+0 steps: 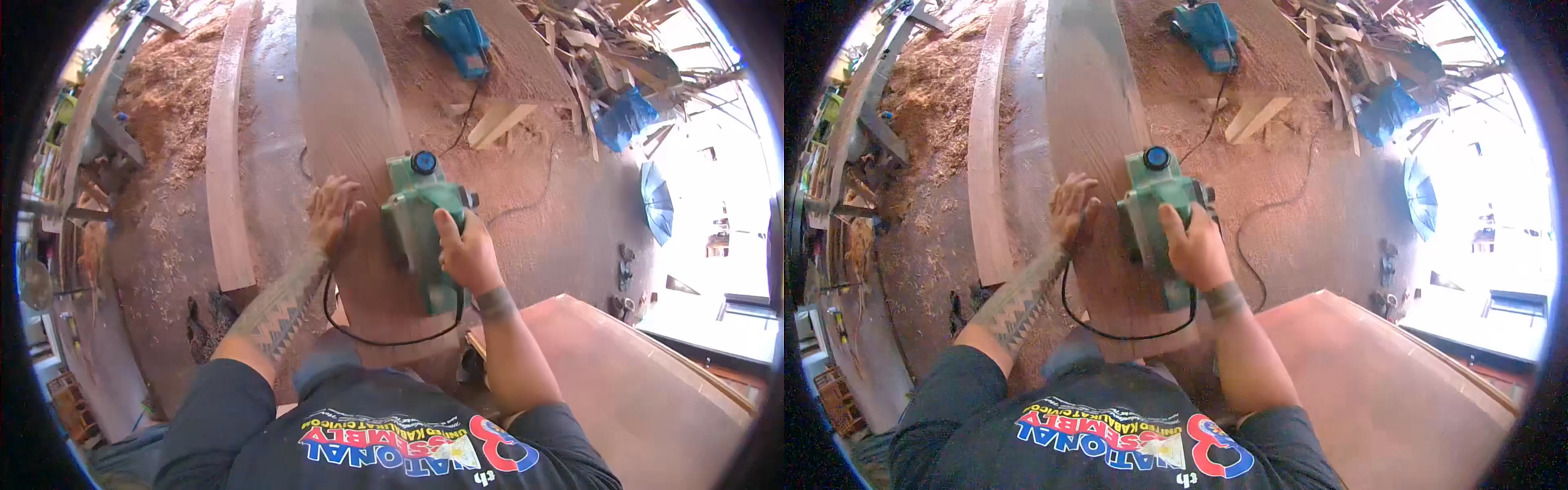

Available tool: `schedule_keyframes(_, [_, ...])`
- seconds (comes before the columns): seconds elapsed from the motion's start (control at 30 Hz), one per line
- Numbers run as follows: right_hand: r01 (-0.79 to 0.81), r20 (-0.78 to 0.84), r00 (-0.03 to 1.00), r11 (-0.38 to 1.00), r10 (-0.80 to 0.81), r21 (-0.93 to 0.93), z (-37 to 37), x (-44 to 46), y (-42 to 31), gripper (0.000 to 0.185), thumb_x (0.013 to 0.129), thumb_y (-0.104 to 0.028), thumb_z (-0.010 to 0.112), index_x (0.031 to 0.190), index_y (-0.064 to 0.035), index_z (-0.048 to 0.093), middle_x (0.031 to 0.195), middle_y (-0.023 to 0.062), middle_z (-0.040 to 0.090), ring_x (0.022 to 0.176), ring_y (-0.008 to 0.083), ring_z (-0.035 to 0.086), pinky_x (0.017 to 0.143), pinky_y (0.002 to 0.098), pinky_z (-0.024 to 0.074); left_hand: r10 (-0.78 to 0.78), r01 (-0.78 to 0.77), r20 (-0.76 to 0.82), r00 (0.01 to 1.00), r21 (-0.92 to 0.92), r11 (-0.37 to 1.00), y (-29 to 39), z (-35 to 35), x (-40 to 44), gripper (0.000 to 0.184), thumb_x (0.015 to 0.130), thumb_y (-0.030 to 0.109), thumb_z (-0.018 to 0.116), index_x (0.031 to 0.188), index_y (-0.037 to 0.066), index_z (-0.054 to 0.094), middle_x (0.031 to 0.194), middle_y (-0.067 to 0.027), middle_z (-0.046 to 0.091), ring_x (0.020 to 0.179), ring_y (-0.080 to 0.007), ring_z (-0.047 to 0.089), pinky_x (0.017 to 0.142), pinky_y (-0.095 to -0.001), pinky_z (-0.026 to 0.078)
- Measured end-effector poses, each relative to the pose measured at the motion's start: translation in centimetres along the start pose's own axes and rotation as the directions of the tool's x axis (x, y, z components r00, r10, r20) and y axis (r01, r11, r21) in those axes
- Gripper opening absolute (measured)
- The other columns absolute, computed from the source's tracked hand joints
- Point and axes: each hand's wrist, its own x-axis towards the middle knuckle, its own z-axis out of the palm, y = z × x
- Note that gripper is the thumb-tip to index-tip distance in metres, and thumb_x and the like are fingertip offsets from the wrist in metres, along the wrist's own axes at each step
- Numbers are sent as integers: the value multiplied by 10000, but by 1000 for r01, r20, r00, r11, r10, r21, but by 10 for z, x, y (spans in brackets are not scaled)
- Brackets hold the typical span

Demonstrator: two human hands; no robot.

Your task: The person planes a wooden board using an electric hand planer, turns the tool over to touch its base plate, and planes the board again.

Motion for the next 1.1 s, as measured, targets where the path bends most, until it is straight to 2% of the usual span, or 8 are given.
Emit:
schedule_keyframes(0.33, [-26,71,997,998,22,63,52,233,-88,756,1083,-596,607,987,151,677,863,357,740,905,558,748,912,543,595,7,-7,30,1000,6,1000,17,-12,2,494,1155,521,496,1410,126,647,1544,-178,574,1554,-435,449,1306,-603,231])
schedule_keyframes(0.53, [251,36,968,957,-248,-146,100,425,-111,858,1074,-719,463,809,37,771,686,140,738,766,296,805,822,559,609,1,-1,29,1000,11,1000,13,-11,4,515,1168,557,463,1403,139,650,1544,-173,573,1549,-416,459,1301,-597,234])
schedule_keyframes(0.6, [257,122,958,966,-260,33,108,450,-128,535,1108,-492,611,962,20,663,691,114,640,532,251,657,538,422,547,-9,9,22,1000,8,1000,12,-6,1,504,1171,550,462,1401,143,651,1545,-167,572,1551,-411,461,1296,-598,239])
schedule_keyframes(0.83, [89,137,985,989,-106,121,77,319,-89,812,1060,-720,527,912,44,761,825,252,774,863,416,805,847,527,605,74,-96,-155,985,-145,985,-6,7,-5,476,1154,557,476,1267,138,674,1399,-153,641,1398,-396,555,1229,-560,315])
schedule_keyframes(0.93, [168,82,983,985,-164,-48,43,212,-21,633,1079,-590,622,1007,27,744,836,233,760,743,363,787,728,489,597,22,-90,-162,987,-424,901,-9,-4,-10,358,1139,458,535,1173,129,671,1248,-146,670,1219,-388,606,1136,-540,376])
schedule_keyframes(1.0, [-57,175,983,998,54,11,14,92,-25,449,1117,-454,618,1177,-15,697,931,240,737,831,378,768,739,501,588,189,-255,-189,964,-439,861,-22,-7,-24,310,1126,411,559,1095,125,675,1127,-123,669,1121,-379,612,1082,-530,390])
schedule_keyframes(1.03, [125,86,990,982,-114,-139,3,45,-6,386,1126,-389,617,1236,-21,660,963,231,725,811,366,746,712,491,575,212,-319,-261,942,-491,811,-18,4,-44,285,1111,379,581,1036,122,680,1053,-102,662,1077,-373,623,1060,-528,394])
schedule_keyframes(1.1, [-81,116,989,996,86,-48,-17,-50,5,363,1135,-376,611,1224,-26,647,846,158,684,722,287,691,669,453,547,319,-410,-259,912,-508,758,8,-2,-78,271,1097,332,596,953,119,682,979,-81,654,1028,-361,635,1024,-525,399])
